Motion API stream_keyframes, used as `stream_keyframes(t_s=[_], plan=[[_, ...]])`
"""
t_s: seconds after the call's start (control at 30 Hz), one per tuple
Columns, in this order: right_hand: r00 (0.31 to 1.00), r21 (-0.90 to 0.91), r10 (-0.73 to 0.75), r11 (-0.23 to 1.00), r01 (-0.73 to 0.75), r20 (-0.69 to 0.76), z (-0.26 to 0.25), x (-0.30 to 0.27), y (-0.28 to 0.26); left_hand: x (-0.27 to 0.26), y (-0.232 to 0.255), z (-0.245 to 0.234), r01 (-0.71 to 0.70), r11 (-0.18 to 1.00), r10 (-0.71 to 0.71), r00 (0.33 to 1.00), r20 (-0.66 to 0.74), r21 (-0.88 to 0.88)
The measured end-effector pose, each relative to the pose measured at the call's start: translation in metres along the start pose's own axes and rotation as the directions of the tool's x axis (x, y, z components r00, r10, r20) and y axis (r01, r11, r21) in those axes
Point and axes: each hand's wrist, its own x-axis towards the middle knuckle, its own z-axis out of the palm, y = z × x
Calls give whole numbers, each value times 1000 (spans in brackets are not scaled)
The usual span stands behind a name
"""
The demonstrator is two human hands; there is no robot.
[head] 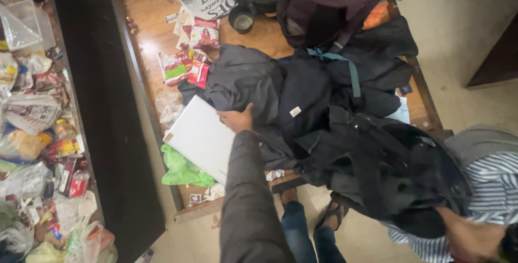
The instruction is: The person folds several pieces of clothing on a mattress, including a checkered shirt, a striped polo, and a dark t-shirt. They then move to a nearby table to gather more clothes and return to the mattress to continue folding.
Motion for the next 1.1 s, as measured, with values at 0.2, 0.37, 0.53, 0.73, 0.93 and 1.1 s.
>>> stream_keyframes(t_s=[0.2,0.37,0.53,0.73,0.93,1.1], plan=[[638,44,-739,645,763,-216,-18,-75,-153,21,-23,18,-603,713,626,777,61,358],[821,419,-569,758,499,53,-16,-121,-271,-33,16,32,-689,718,670,722,172,96],[685,450,-727,595,666,-53,-36,-159,-330,-62,108,-25,-530,795,567,822,52,-293],[479,178,-876,482,858,61,-62,-179,-375,-12,277,-71,-429,563,560,827,-55,-706],[368,-89,-918,359,929,145,-36,-156,-397,66,300,-82,-244,500,689,693,211,-831],[350,-35,-928,349,937,130,-5,-128,-361,120,207,-30,-564,622,662,749,-19,-543]])
